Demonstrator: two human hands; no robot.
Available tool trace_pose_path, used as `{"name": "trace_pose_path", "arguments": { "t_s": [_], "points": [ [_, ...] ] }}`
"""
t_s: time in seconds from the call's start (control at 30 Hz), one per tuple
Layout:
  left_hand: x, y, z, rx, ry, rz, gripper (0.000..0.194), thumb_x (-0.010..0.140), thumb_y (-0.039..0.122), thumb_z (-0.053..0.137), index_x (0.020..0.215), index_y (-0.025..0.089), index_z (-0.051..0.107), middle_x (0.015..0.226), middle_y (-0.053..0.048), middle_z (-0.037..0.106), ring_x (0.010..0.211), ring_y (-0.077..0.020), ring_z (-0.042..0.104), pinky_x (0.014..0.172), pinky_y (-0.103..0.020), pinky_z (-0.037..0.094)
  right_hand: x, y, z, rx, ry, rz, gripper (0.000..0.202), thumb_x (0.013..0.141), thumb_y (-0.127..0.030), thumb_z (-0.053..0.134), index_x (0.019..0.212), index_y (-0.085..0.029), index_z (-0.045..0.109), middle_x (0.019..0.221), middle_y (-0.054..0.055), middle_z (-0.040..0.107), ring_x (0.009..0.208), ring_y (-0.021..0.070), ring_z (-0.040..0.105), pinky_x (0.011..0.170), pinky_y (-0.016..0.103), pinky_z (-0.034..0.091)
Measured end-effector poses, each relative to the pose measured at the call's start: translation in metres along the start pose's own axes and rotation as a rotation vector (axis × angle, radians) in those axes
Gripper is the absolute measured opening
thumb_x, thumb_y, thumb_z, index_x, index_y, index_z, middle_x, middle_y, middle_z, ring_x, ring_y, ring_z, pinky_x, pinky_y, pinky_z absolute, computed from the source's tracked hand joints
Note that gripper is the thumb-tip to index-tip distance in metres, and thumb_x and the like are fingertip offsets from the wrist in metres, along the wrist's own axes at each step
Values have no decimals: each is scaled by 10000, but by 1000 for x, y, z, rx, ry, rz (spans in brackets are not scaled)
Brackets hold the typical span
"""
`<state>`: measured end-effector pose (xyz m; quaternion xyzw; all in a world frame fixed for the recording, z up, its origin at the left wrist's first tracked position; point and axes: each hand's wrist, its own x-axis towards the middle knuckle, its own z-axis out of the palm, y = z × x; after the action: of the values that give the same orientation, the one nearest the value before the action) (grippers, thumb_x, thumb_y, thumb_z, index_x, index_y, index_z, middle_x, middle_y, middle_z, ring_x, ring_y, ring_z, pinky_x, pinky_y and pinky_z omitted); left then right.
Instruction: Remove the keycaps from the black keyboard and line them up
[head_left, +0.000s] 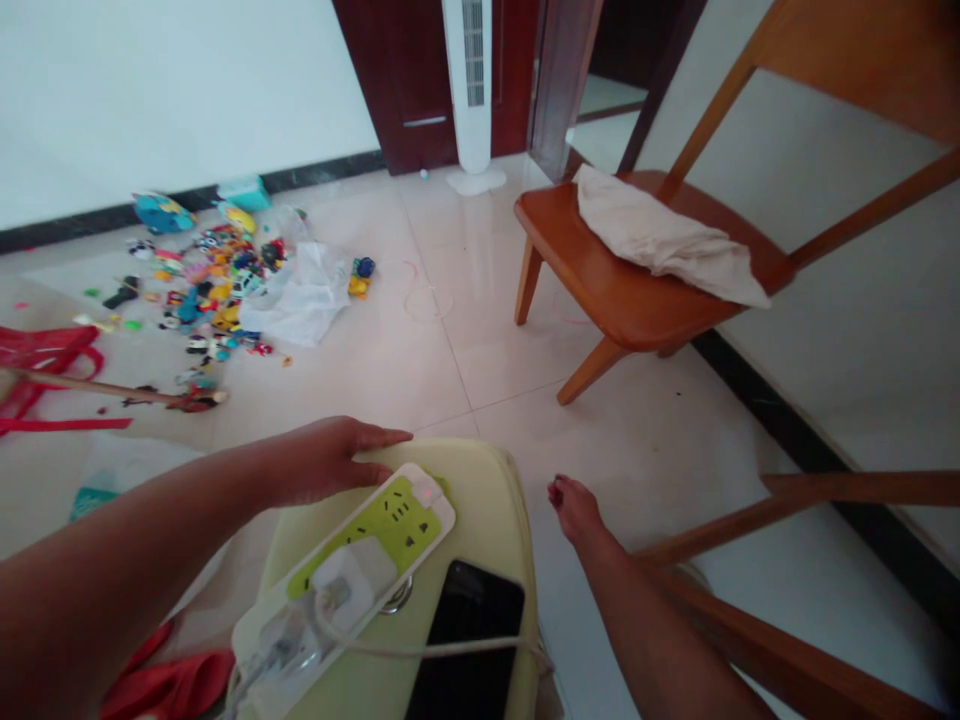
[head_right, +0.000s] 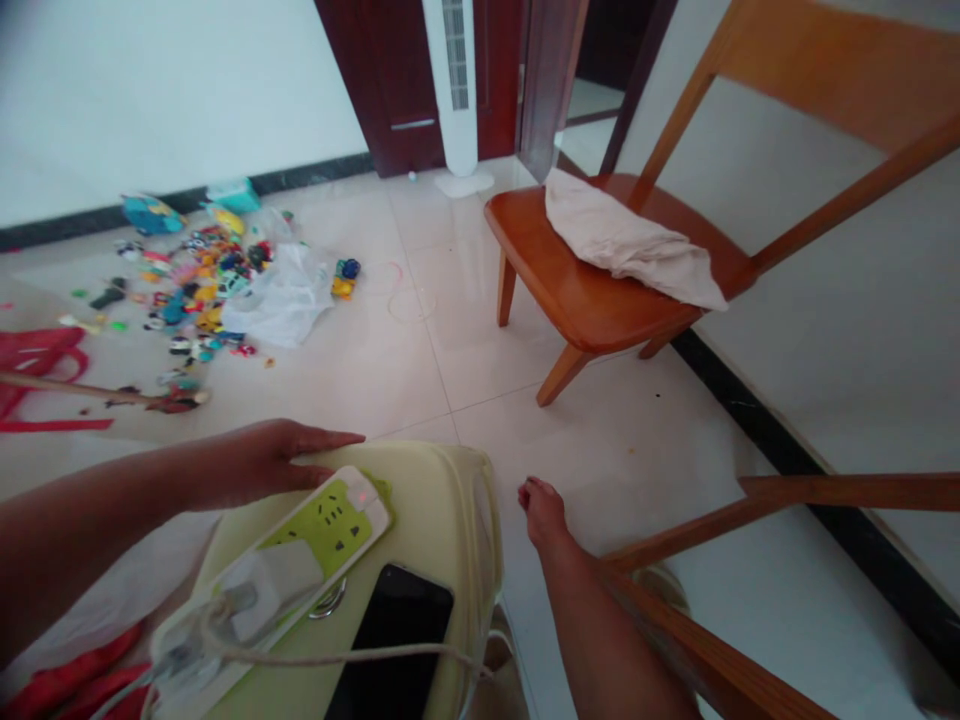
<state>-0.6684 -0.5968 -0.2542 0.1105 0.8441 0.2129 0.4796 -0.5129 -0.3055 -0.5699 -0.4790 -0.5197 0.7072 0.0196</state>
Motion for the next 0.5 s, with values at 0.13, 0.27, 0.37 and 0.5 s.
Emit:
{"name": "trace_pose_path", "arguments": {
  "t_s": [0.13, 0.27, 0.37, 0.5],
  "points": [
    [5, -3, 0, 45, 54, -2, 649, 671, 439, 665, 1303, 325, 574, 1082, 15, 722, 971, -251, 667, 831, -308, 504, -38, -50, 15, 293, -263, 26, 185, 750, -229, 697, 927, -201, 652, 850, 43, 697, 799, 148, 673, 694, 246, 559],
    [9, -6, 0, 129, 147, 40, 611, 646, 437, 688, 1239, 298, 633, 1144, 3, 702, 1017, -242, 653, 873, -281, 478, -93, -100, 15, 506, -478, 69, 230, 749, -217, 724, 964, -212, 645, 934, 47, 711, 853, 153, 676, 741, 260, 553],
    [10, -8, 2, 190, 251, 13, 633, 614, 423, 720, 1219, 250, 651, 1182, -38, 686, 1052, -252, 642, 916, -281, 455, -135, -126, 12, 500, -524, 50, 254, 766, -255, 719, 1003, -224, 635, 982, 46, 713, 905, 169, 673, 780, 293, 535],
    [5, -13, 12, 242, 427, -56, 775, 615, 502, 726, 1300, 169, 582, 1314, -142, 587, 1158, -303, 579, 1002, -347, 399, -184, -148, 6, 413, -562, -16, 288, 768, -306, 721, 1028, -225, 624, 1031, 52, 710, 989, 176, 649, 793, 278, 492]
  ]
}}
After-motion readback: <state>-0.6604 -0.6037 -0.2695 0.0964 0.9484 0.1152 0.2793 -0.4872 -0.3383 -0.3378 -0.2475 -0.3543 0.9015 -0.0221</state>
